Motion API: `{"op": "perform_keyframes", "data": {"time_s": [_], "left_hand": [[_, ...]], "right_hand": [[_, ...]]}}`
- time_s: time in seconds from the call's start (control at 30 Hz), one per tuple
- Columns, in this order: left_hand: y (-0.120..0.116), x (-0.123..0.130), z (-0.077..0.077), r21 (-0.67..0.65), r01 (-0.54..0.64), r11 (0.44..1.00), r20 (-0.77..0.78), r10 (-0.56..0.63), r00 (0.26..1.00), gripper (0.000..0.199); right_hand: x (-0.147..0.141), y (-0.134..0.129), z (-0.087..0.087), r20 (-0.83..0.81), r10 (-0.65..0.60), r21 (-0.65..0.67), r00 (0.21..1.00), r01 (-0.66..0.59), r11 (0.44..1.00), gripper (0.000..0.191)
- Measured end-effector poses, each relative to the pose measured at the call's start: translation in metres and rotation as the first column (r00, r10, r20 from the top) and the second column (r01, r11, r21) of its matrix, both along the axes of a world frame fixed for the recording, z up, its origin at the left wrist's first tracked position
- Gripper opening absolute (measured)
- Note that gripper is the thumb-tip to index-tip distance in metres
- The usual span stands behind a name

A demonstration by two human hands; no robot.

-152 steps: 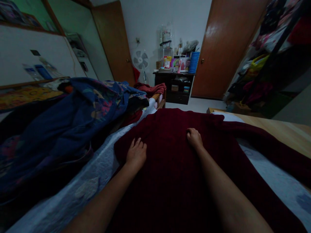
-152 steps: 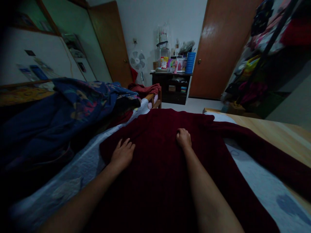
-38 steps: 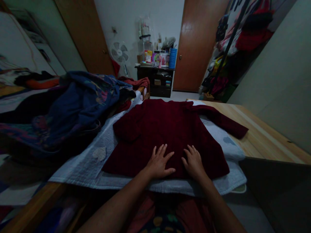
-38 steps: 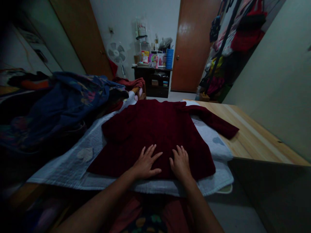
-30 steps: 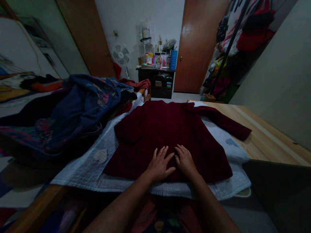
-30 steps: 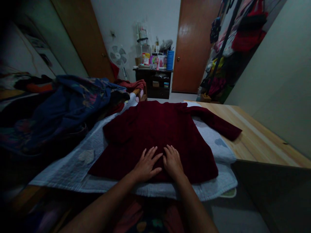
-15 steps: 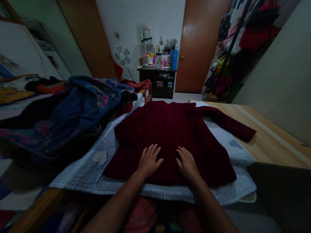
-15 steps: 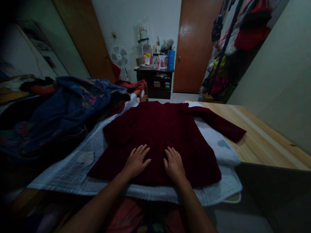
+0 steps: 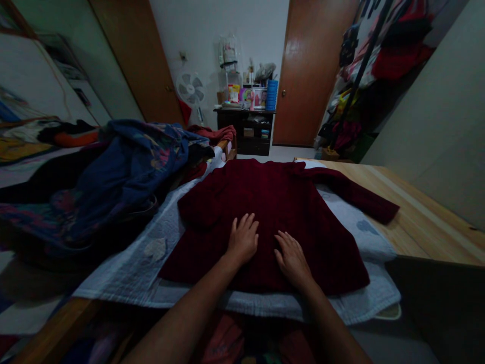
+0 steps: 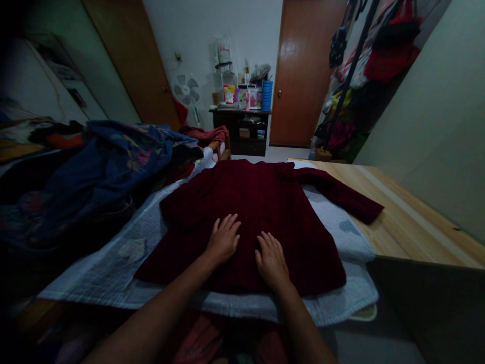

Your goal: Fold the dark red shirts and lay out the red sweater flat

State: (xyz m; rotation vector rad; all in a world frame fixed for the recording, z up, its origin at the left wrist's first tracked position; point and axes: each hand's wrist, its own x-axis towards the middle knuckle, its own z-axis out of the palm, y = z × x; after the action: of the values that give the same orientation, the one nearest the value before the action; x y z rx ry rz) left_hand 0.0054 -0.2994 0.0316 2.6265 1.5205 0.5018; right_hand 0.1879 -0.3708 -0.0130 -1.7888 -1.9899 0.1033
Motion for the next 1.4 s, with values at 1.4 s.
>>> {"op": "perform_keyframes", "data": {"time_s": [1.4], "left_hand": [[0.004, 0.033, -0.037, -0.052, 0.079, 0.996, 0.135, -0.071, 0.988, 0.042]], "right_hand": [[0.085, 0.09, 0.052, 0.432, -0.119, -0.153, 0.894, 0.203, 0.967, 0.045]]}}
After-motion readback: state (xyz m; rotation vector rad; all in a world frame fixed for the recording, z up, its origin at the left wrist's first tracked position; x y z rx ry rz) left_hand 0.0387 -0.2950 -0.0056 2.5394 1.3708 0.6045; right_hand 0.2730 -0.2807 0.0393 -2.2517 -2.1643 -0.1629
